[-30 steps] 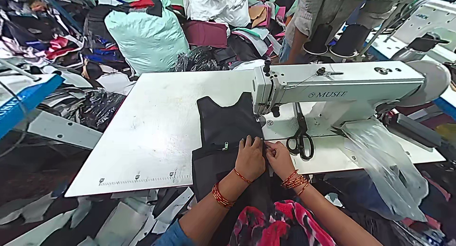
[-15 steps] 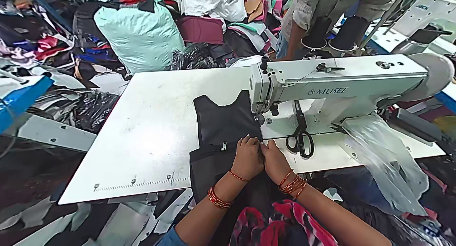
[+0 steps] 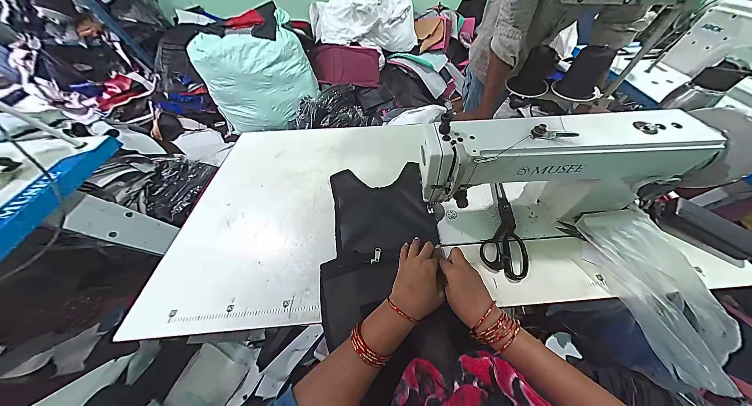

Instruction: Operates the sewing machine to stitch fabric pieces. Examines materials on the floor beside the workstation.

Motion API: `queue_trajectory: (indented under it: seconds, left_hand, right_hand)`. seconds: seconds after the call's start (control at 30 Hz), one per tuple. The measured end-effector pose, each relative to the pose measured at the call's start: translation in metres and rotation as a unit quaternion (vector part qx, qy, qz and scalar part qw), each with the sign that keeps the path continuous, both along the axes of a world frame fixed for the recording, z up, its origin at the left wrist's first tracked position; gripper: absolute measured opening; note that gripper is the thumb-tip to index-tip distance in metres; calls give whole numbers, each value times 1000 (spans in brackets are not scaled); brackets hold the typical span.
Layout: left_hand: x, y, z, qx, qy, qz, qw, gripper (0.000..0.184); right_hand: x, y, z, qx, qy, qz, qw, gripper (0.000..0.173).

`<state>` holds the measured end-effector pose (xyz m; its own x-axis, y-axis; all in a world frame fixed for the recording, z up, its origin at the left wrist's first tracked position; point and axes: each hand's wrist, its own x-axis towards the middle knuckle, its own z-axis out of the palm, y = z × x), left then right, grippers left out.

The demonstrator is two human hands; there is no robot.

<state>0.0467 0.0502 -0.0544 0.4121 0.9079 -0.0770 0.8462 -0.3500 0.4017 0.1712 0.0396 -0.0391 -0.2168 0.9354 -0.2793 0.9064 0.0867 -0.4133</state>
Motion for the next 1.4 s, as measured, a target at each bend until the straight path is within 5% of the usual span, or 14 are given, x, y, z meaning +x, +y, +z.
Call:
queue_trajectory:
  seconds: [0.27,1.4]
  left_hand:
    - [4,-2,6,-67,50,4,996,69]
    - [5,-12,-13,45,-37,42,997,66]
  right_hand:
    - [7,0,-5,29,32,-8,999,33]
    - [15,0,-17,98,68,16,993,30]
